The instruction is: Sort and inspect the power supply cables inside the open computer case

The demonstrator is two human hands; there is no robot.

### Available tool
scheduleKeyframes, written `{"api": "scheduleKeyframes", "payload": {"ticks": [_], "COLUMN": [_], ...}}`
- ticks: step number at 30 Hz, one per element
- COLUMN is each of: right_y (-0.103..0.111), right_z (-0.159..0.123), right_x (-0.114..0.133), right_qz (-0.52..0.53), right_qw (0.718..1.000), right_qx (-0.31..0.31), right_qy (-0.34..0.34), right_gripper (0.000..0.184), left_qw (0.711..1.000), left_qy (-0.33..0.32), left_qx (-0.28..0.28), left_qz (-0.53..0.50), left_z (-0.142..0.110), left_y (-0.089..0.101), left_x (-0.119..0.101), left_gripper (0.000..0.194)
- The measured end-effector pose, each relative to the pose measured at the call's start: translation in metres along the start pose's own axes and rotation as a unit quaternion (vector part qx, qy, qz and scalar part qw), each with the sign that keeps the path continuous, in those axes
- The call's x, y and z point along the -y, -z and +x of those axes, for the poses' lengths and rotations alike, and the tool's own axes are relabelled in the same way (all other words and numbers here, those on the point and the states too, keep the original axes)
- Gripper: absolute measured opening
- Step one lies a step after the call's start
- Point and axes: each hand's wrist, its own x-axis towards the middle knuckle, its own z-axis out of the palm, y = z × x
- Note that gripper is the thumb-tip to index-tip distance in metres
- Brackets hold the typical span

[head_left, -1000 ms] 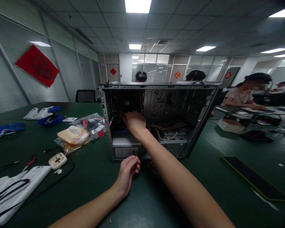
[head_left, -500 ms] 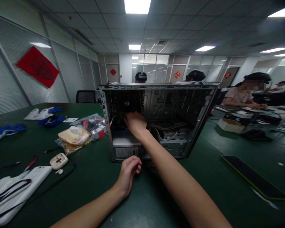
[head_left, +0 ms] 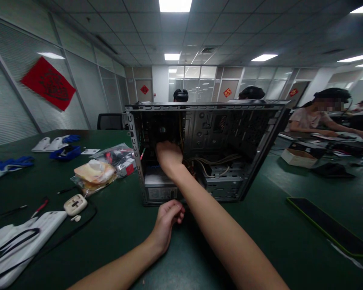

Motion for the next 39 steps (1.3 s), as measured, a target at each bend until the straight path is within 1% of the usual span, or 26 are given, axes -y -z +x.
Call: {"api": "scheduleKeyframes", "payload": {"ticks": [4, 6, 7, 9, 11, 15, 17, 18, 20, 22, 24, 25, 27, 29, 31, 33, 34, 36, 38, 39], "right_y": [0.000, 0.000, 0.000, 0.001, 0.002, 0.009, 0.015, 0.017, 0.021, 0.021, 0.014, 0.010, -0.002, -0.012, -0.019, -0.020, -0.019, -0.015, -0.012, -0.011], "right_z": [0.003, 0.003, 0.002, 0.001, 0.000, -0.008, -0.018, -0.026, -0.048, -0.078, -0.111, -0.127, -0.153, -0.168, -0.171, -0.167, -0.164, -0.161, -0.160, -0.161], "right_x": [0.007, 0.008, 0.008, 0.008, 0.007, 0.006, 0.000, -0.006, -0.021, -0.044, -0.070, -0.082, -0.105, -0.122, -0.130, -0.133, -0.133, -0.133, -0.133, -0.133], "right_qz": [0.001, 0.001, 0.001, 0.001, 0.002, 0.010, 0.013, 0.012, 0.005, 0.005, 0.017, 0.025, 0.043, 0.057, 0.066, 0.075, 0.080, 0.097, 0.132, 0.158], "right_qw": [1.000, 1.000, 1.000, 1.000, 1.000, 1.000, 0.999, 0.997, 0.987, 0.965, 0.936, 0.925, 0.911, 0.904, 0.905, 0.908, 0.909, 0.903, 0.891, 0.887], "right_qx": [0.008, 0.010, 0.010, 0.008, 0.000, -0.018, -0.030, -0.045, -0.112, -0.171, -0.202, -0.213, -0.206, -0.200, -0.194, -0.187, -0.185, -0.185, -0.190, -0.189], "right_qy": [0.006, 0.006, 0.006, 0.009, 0.013, 0.023, 0.040, 0.057, 0.117, 0.199, 0.286, 0.313, 0.356, 0.374, 0.374, 0.367, 0.366, 0.376, 0.390, 0.391], "right_gripper": [0.031, 0.031, 0.031, 0.031, 0.031, 0.036, 0.038, 0.038, 0.036, 0.035, 0.033, 0.033, 0.029, 0.029, 0.030, 0.031, 0.031, 0.033, 0.041, 0.049], "left_qw": [0.995, 0.993, 0.993, 0.995, 0.996, 0.990, 0.989, 0.989, 0.989, 0.989, 0.988, 0.988, 0.986, 0.983, 0.980, 0.979, 0.981, 0.988, 0.990, 0.981], "left_qy": [-0.052, -0.059, -0.059, -0.065, -0.078, -0.126, -0.135, -0.135, -0.125, -0.103, -0.067, -0.051, -0.036, -0.033, -0.023, -0.006, -0.007, -0.040, -0.101, -0.129], "left_qx": [0.044, 0.057, 0.054, 0.030, -0.008, -0.039, -0.059, -0.064, -0.063, -0.052, -0.037, -0.030, -0.018, -0.011, 0.003, 0.029, 0.042, 0.067, 0.099, 0.124], "left_qz": [0.070, 0.084, 0.082, 0.067, 0.052, 0.050, 0.028, 0.008, -0.041, -0.091, -0.131, -0.144, -0.161, -0.178, -0.197, -0.200, -0.190, -0.130, -0.007, 0.080], "left_z": [0.000, 0.001, 0.002, 0.006, 0.011, 0.018, 0.020, 0.020, 0.021, 0.022, 0.022, 0.021, 0.021, 0.021, 0.022, 0.024, 0.024, 0.022, 0.018, 0.017], "left_y": [0.002, 0.002, 0.002, 0.002, 0.001, -0.001, -0.002, -0.003, -0.006, -0.009, -0.011, -0.013, -0.016, -0.018, -0.018, -0.018, -0.017, -0.015, -0.014, -0.014], "left_x": [0.005, 0.004, 0.002, -0.006, -0.019, -0.051, -0.065, -0.071, -0.080, -0.086, -0.090, -0.091, -0.092, -0.094, -0.094, -0.093, -0.091, -0.085, -0.076, -0.070], "left_gripper": [0.025, 0.021, 0.020, 0.022, 0.028, 0.033, 0.034, 0.034, 0.031, 0.023, 0.016, 0.014, 0.013, 0.012, 0.012, 0.017, 0.021, 0.030, 0.039, 0.042]}}
